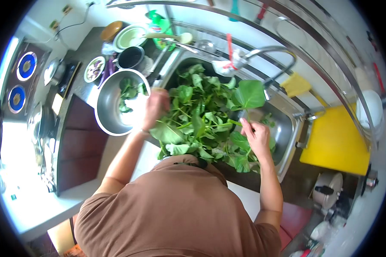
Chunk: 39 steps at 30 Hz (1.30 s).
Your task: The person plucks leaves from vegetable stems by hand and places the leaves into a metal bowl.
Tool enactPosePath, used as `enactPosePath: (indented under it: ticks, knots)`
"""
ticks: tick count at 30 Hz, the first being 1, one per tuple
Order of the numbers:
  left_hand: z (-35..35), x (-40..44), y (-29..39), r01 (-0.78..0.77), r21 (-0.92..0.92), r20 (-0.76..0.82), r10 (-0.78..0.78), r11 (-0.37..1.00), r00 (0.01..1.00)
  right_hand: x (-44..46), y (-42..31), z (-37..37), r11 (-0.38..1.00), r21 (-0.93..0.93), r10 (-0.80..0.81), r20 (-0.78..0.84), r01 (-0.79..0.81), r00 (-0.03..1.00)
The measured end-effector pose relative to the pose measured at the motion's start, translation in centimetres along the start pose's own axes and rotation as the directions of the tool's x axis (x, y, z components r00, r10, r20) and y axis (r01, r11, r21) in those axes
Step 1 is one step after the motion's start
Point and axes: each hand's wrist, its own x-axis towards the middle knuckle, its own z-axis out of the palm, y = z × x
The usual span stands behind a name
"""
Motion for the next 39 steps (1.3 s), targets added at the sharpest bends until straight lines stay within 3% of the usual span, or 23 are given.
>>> enactPosePath:
  ticks: [1,2,3,6,9,12,13,14,16,22,25,27,29,30,32,34,35,36,39]
  knots:
    - [-1.7,0.1,2.2,-0.026,-0.055,-0.097,0.02,0.998,0.995,-0.1,0.9,-0.4,0.994,0.1,0.032,0.063,-0.038,0.998]
    - [-4.2,0.9,0.3,-0.138,-0.042,-0.167,0.129,0.99,0.977,-0.2,1.5,-0.9,0.977,0.2,0.054,0.125,-0.078,0.991]
    - [-6.3,1.1,0.6,-0.208,0.163,-0.191,0.238,0.965,0.952,-0.2,1.5,-1.2,0.963,0.248,0.079,0.129,-0.109,0.988]
    - [-10.6,1.9,-2.4,-0.14,0.392,-0.334,0.283,0.909,0.899,-0.2,2.4,-1.7,0.917,0.351,0.127,0.186,-0.187,0.974]
    - [-13.2,2.3,-7.3,-0.083,0.709,-0.246,0.356,0.701,0.902,0.0,2.6,-2.0,0.859,0.444,0.162,0.235,-0.254,0.958]
    - [-13.4,1.5,-11.3,-0.039,0.827,-0.137,0.269,0.561,0.953,0.1,2.5,-2.1,0.829,0.487,0.166,0.259,-0.277,0.952]
    - [-13.1,1.1,-11.5,-0.015,0.84,-0.091,0.167,0.543,0.982,0.0,2.7,-2.1,0.829,0.485,0.168,0.256,-0.277,0.952]
    - [-12.4,0.8,-11.8,-0.047,0.857,-0.057,0.185,0.514,0.981,0.0,3.0,-1.8,0.82,0.509,0.156,0.242,-0.262,0.958]
    - [-10.6,0.6,-10.9,-0.177,0.833,-0.016,0.342,0.525,0.94,-0.1,3.0,-1.7,0.811,0.53,0.145,0.229,-0.248,0.963]
    - [-2.9,-0.1,-4.5,-0.355,0.598,0.174,0.315,0.719,0.933,-0.3,2.8,-1.9,0.82,0.521,0.088,0.295,-0.237,0.952]
    - [1.0,-0.4,-1.1,-0.381,0.341,0.336,0.267,0.859,0.903,-0.2,2.5,-1.9,0.912,0.397,-0.011,0.277,-0.104,0.961]
    - [3.7,-1.0,1.0,-0.235,0.08,0.445,0.176,0.969,0.878,-0.2,1.5,-1.9,0.914,0.396,-0.038,0.29,-0.084,0.956]
    - [6.1,-1.2,3.7,-0.198,-0.115,0.573,0.228,0.973,0.787,0.1,-0.2,-1.7,0.928,0.371,-0.132,0.279,0.02,0.951]
    - [7.0,-1.2,4.6,-0.201,-0.111,0.658,0.223,0.973,0.719,0.1,-0.3,-1.4,0.928,0.372,-0.132,0.279,0.02,0.951]
    - [8.8,-1.3,5.6,-0.322,-0.027,0.692,0.251,0.946,0.677,0.1,-0.4,-0.6,0.982,0.145,-0.154,0.232,0.123,0.961]
    - [10.2,-1.8,6.7,-0.443,0.254,0.686,0.162,0.86,0.709,0.5,-1.4,-0.3,0.989,0.062,-0.143,0.214,0.133,0.966]
    - [10.8,-1.8,6.6,-0.571,0.207,0.599,0.359,0.795,0.716,0.6,-1.7,-0.3,0.994,-0.02,-0.104,0.216,0.111,0.971]
    - [11.2,-1.7,6.3,-0.613,0.267,0.593,0.374,0.744,0.713,0.6,-1.9,-0.2,0.991,-0.102,-0.065,0.215,0.089,0.975]
    - [12.0,-1.5,4.8,-0.674,0.232,0.581,0.456,0.701,0.674,0.8,-2.2,-0.1,0.995,-0.098,0.001,0.225,0.022,0.974]
